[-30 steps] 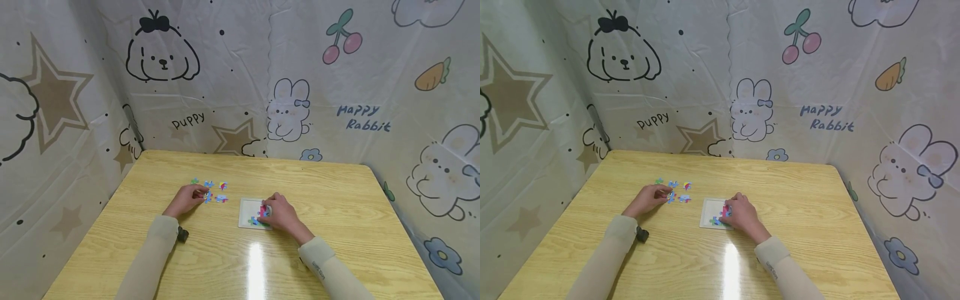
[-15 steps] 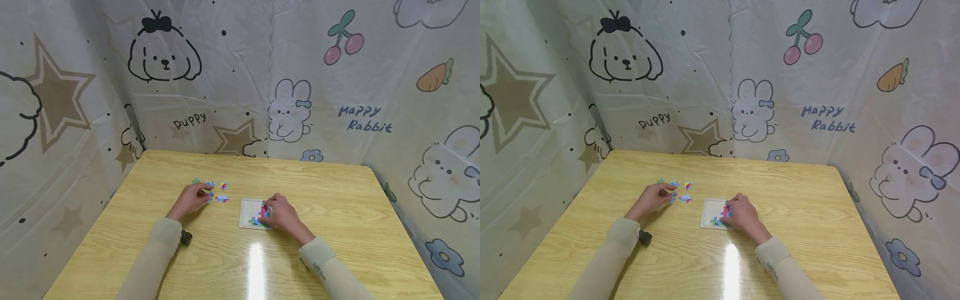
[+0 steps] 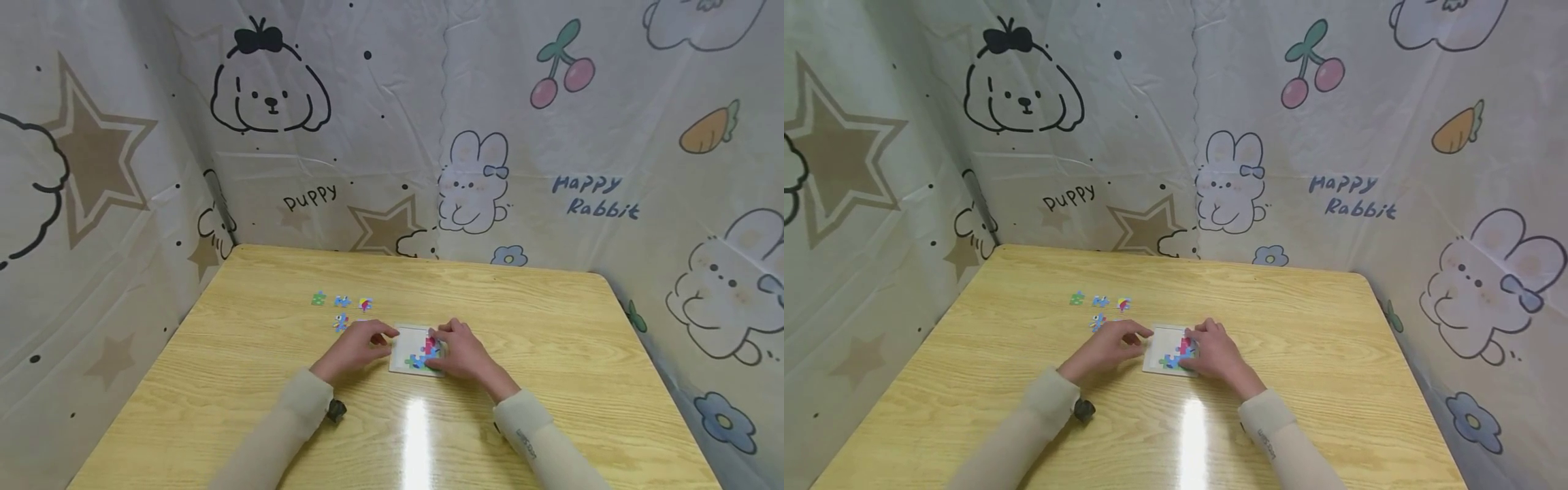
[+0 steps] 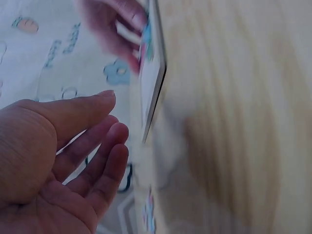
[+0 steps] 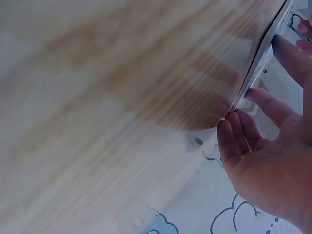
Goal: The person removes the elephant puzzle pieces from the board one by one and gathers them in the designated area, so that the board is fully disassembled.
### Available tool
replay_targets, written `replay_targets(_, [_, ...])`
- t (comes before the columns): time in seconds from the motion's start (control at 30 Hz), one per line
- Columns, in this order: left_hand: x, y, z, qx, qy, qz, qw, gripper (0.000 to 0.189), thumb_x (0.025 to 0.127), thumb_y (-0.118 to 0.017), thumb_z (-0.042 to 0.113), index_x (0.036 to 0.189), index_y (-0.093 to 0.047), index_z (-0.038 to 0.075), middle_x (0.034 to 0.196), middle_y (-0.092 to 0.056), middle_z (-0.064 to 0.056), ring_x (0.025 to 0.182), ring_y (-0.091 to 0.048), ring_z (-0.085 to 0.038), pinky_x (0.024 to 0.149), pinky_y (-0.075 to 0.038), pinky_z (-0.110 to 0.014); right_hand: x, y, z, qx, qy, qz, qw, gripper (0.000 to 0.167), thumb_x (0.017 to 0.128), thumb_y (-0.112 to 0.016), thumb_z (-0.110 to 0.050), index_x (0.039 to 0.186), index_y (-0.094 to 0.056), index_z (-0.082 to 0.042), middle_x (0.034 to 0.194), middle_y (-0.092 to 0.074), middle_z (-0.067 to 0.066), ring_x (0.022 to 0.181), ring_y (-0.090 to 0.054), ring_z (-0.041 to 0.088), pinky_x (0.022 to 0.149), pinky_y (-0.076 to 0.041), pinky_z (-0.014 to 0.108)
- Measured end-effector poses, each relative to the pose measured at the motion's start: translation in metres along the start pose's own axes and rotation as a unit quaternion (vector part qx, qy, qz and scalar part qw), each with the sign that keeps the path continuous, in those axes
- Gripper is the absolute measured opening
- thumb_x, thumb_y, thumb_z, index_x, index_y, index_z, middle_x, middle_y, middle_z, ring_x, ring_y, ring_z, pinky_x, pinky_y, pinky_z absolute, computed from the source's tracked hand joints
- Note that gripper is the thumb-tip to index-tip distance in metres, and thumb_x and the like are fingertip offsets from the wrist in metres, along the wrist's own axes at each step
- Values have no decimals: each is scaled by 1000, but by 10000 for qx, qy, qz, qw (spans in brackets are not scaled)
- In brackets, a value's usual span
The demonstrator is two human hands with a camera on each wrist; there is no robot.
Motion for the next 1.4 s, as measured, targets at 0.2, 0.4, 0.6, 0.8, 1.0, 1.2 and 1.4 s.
replay_targets(0.2, [6,-25,13,53,-31,-317,9995,33,93,-76,5,126,-72,3,123,-74,-10,104,-69,-21,94,-58,-38,-2,2,-1,50,120,-85,9999,71,87,-85,-36,148,-58,-13,144,-53,15,120,-49,31,100,-48,48])
replay_targets(0.4, [11,-39,18,524,-119,-392,9978,36,91,-77,9,127,-73,6,124,-75,-5,114,-69,-20,102,-55,-37,-2,4,0,79,186,-23,9998,70,86,-86,-34,147,-59,-11,142,-55,16,117,-49,29,97,-49,46])
replay_targets(0.6, [14,-44,19,734,-7,-372,9966,35,92,-78,13,126,-73,9,123,-75,-2,115,-69,-18,103,-55,-36,-2,5,0,106,255,-11,9996,70,86,-86,-33,146,-60,-11,141,-55,17,116,-49,29,96,-49,46])
replay_targets(0.8, [14,-45,20,785,22,-366,9962,34,90,-81,13,124,-74,10,121,-75,-1,111,-69,-16,101,-55,-33,-1,4,1,8,302,8,9995,70,86,-86,-34,147,-60,-10,141,-55,17,117,-50,30,96,-50,47])
replay_targets(1.0, [15,-46,21,641,-15,-360,9973,35,88,-83,11,122,-75,10,113,-75,0,100,-69,-12,91,-57,-27,-1,3,1,57,272,-16,9996,71,86,-86,-34,147,-59,-11,141,-55,18,119,-50,31,98,-50,47])
replay_targets(1.2, [18,-47,18,453,-72,-287,9985,34,86,-83,7,120,-75,10,104,-74,1,94,-70,-10,85,-57,-24,-1,4,2,75,306,-59,9995,72,86,-86,-34,148,-58,-10,141,-54,18,119,-50,31,98,-50,48])
replay_targets(1.4, [17,-47,21,371,-138,-302,9988,33,87,-82,4,119,-76,9,102,-73,-1,92,-70,-13,83,-57,-24,-1,3,3,64,360,-173,9992,73,87,-85,-35,150,-56,-11,144,-53,17,120,-49,31,100,-49,48])
Point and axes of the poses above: each hand's wrist, its own x-axis towards the middle knuckle, its own y-axis out of the back of the hand, z = x × y, the point moved 7 cm from there along x, towards the middle knuckle
